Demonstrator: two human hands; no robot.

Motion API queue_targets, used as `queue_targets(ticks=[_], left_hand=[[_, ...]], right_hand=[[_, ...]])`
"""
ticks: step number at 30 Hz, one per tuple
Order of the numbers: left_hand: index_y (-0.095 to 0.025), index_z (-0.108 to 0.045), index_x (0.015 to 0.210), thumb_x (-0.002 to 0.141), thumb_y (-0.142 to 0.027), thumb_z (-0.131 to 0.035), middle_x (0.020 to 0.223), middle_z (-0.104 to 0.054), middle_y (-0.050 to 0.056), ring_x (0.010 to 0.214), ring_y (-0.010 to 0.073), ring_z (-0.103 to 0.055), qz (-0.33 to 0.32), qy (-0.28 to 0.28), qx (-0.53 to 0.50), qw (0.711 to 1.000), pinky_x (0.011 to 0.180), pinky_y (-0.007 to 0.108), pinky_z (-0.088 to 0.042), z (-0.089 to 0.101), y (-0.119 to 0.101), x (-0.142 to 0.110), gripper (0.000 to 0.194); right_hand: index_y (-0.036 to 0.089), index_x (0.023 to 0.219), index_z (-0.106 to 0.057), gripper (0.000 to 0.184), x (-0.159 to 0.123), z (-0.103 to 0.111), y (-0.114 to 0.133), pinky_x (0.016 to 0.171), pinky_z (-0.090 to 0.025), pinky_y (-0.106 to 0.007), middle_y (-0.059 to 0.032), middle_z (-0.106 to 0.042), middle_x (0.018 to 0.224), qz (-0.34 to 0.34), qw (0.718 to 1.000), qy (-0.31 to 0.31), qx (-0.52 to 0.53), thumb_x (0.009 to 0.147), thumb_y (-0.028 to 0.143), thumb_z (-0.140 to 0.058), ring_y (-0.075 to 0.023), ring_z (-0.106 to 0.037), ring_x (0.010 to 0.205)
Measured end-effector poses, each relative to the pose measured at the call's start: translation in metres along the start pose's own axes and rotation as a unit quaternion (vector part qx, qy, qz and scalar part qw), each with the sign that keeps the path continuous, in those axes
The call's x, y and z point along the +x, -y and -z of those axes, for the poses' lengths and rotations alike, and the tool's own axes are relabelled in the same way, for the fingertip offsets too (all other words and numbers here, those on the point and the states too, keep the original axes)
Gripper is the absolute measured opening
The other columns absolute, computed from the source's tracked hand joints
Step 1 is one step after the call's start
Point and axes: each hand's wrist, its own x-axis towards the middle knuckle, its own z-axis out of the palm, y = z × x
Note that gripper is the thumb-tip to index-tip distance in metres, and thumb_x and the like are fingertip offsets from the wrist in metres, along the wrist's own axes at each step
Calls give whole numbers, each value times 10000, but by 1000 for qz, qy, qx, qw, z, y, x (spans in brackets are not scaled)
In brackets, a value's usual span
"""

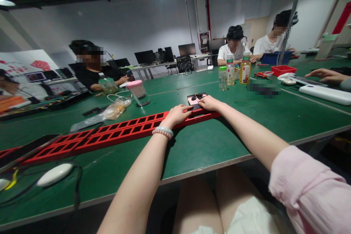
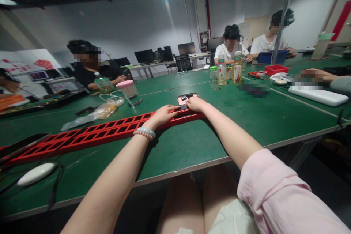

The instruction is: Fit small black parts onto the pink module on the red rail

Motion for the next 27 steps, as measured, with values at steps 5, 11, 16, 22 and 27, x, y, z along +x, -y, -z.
queue_targets(ticks=[5, 11, 16, 22, 27], left_hand=[[-290, -575, 1234, 840, -488, -446, 1222, -582, 31, 1105, 232, -541, 0, 8, 6, 1000, 980, 285, -361, 3, -2, -1, 460], [-286, -580, 1231, 833, -499, -458, 1239, -575, 34, 1113, 243, -539, 19, 7, 0, 1000, 978, 288, -368, 6, -6, -4, 468], [-290, -567, 1242, 830, -500, -454, 1242, -571, 30, 1119, 229, -537, 16, 12, 1, 1000, 984, 281, -361, 6, -7, -4, 476], [-294, -577, 1233, 836, -484, -458, 1238, -578, 29, 1105, 236, -549, 22, 6, 6, 1000, 974, 285, -372, 7, -9, -5, 456], [-289, -578, 1232, 837, -485, -457, 1234, -581, 31, 1097, 237, -554, 20, 8, 11, 1000, 969, 284, -376, 8, -10, -6, 458]], right_hand=[[173, 1059, -687, 336, 1, 5, -16, 805, -425, -213, -80, -677, 1072, -33, 998, -46, 26, 791, 139, -487, -192, -612, 975], [144, 847, -743, 220, -4, 11, -29, 655, -429, -196, -73, -712, 785, -79, 997, -1, 19, 756, 282, -597, -167, -634, 721], [160, 861, -748, 258, 0, 7, -25, 625, -434, -189, -57, -709, 760, -105, 993, 45, 42, 743, 352, -621, -161, -635, 702], [133, 956, -721, 313, 7, -1, -18, 633, -457, -225, -133, -702, 876, -181, 983, 9, 10, 718, 318, -636, -218, -653, 778], [97, 924, -723, 281, 5, 2, -18, 678, -460, -234, -169, -696, 877, -175, 985, 3, 1, 729, 281, -638, -235, -656, 815]])
